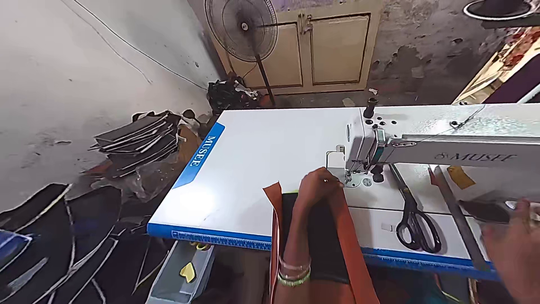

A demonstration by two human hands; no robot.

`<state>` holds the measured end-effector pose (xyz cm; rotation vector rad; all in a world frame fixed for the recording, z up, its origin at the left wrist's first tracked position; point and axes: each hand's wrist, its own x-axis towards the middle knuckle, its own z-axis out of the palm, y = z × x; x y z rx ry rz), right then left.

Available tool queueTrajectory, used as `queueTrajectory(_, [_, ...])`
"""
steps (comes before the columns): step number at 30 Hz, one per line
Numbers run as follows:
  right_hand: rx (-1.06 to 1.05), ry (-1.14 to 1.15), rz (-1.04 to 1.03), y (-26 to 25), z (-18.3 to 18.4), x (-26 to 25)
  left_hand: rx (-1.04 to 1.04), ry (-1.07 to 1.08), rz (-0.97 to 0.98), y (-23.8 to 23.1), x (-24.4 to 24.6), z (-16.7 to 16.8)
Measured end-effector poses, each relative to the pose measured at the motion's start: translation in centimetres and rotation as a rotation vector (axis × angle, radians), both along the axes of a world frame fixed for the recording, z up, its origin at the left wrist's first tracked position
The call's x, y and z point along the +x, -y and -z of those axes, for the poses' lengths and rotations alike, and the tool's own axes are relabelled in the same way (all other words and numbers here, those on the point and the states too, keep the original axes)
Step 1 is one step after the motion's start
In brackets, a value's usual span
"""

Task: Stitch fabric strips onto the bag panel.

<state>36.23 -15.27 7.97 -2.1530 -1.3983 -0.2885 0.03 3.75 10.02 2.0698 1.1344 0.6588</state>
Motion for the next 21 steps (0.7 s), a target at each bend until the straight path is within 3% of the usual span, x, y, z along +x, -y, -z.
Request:
queueTrajectory(2, [0.129, -0.032, -0.168, -0.5, -0.8, -5.9, 0.078, 0.047, 0.029, 2.0, 1.4, -0.1])
queueTrajectory(5, [-0.005, -0.592, -0.514, -3.5, -1.4, -13.9, 0.176, 0.133, 0.082, 3.1, 3.4, 0.7])
queueTrajectory(7, [-0.037, -0.818, -0.574, -6.2, -0.5, -17.0, 0.21, 0.238, 0.115, 3.0, 4.1, 1.2])
queueTrajectory(8, [0.042, -0.801, -0.58, -6.8, 0.1, -18.0, 0.201, 0.294, 0.126, 2.9, 4.0, 1.2])
queueTrajectory(10, [0.306, -0.441, -0.678, -6.8, 1.4, -18.8, 0.063, 0.331, 0.161, 2.9, 2.6, 0.2])
queueTrajectory(12, [0.517, -0.057, -0.768, -6.6, 2.8, -18.3, -0.134, 0.369, 0.303, 2.7, 0.3, -0.4])
queueTrajectory(14, [0.586, 0.066, -0.792, -6.3, 3.5, -17.8, -0.282, 0.408, 0.486, 2.0, -1.2, 0.1])
queueTrajectory(17, [0.562, -0.1, -0.802, -6.4, 4.0, -17.8, -0.34, 0.321, 0.478, 1.8, -0.9, 0.1])
queueTrajectory(21, [0.489, -0.59, -0.689, -6.9, 3.7, -18.5, -0.273, 0.292, 0.429, 2.0, -0.3, 0.4])
